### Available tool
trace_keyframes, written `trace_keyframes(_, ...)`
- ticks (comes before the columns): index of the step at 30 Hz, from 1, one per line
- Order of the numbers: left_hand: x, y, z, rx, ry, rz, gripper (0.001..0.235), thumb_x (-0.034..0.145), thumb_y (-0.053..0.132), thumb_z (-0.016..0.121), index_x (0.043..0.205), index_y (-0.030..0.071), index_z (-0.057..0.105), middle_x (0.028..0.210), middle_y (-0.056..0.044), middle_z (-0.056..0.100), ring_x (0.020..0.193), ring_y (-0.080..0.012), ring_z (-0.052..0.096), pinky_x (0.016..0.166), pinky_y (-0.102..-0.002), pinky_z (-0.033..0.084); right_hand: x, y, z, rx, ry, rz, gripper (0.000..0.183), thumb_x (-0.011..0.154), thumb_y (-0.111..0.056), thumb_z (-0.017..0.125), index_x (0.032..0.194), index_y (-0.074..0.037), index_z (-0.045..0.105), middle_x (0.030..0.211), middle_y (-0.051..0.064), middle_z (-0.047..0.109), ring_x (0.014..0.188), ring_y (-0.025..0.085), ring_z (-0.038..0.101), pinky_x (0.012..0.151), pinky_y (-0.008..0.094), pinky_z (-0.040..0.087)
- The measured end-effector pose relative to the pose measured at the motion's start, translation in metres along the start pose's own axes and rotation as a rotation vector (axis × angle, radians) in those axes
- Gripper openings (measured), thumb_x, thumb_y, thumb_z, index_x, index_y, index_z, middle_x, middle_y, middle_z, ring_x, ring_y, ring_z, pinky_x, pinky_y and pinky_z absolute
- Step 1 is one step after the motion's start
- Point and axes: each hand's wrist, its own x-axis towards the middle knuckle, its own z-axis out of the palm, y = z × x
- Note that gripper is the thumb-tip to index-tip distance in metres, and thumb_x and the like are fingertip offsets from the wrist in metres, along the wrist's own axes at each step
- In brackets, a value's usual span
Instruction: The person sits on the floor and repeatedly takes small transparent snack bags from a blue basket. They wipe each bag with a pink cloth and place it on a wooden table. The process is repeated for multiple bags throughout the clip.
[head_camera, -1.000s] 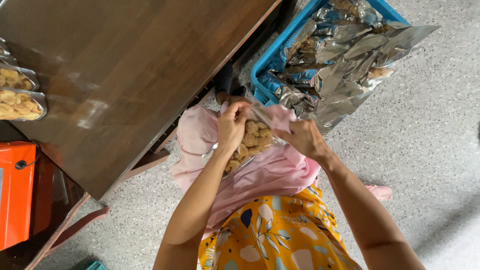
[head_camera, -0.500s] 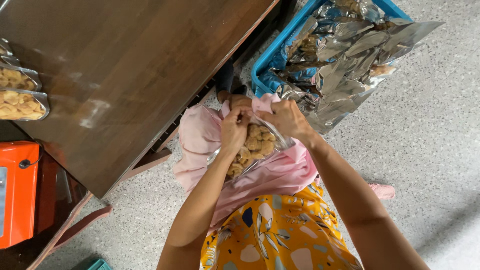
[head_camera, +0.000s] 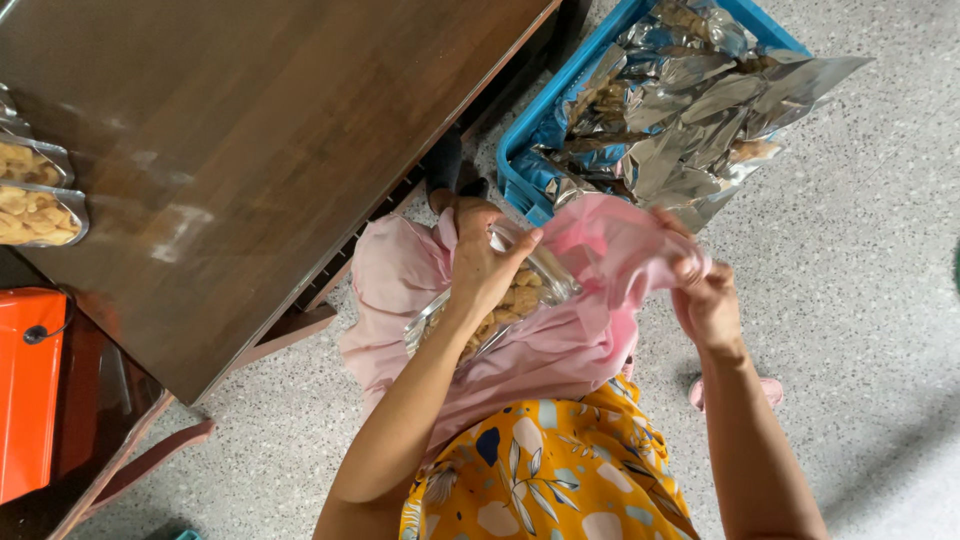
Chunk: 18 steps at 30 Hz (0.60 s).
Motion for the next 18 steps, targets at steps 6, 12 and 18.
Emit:
trace_keyframes(6,0.004,-0.016,0.004,-0.011,0.031,0.113,0.059,0.082,0.037,0.083,0.119,-0.003,0.060,0.122,-0.018,0.068,0.094,-0.0278,0.075,0.082,-0.036,0.060,0.017,0.030,0.006,0.039,-0.014,0.216,0.029,0.095,-0.024,0.075,0.121,-0.010,0.075,0.109,0.010,0.072,0.094,0.020,0.072,0.085,0.039,0.065)
trace_keyframes(12,0.007,-0.027,-0.003,0.142,-0.057,0.223,0.061,0.086,0.023,0.081,0.137,-0.001,0.058,0.137,-0.024,0.060,0.106,-0.0341,0.071,0.090,-0.039,0.058,0.043,-0.008,0.078,-0.588,-0.419,-0.202,0.037,0.091,-0.020,0.078,0.125,-0.008,0.067,0.129,0.015,0.065,0.099,0.020,0.073,0.073,0.033,0.068)
trace_keyframes(18,0.000,-0.012,0.010,0.197,-0.011,0.079,0.061,0.083,0.017,0.069,0.138,-0.005,0.055,0.133,-0.029,0.058,0.099,-0.0345,0.072,0.086,-0.040,0.061,0.043,0.009,0.127,-1.483,-0.311,-0.436,0.029,0.079,-0.021,0.084,0.102,-0.007,0.074,0.121,0.016,0.063,0.105,0.034,0.065,0.085,0.050,0.057)
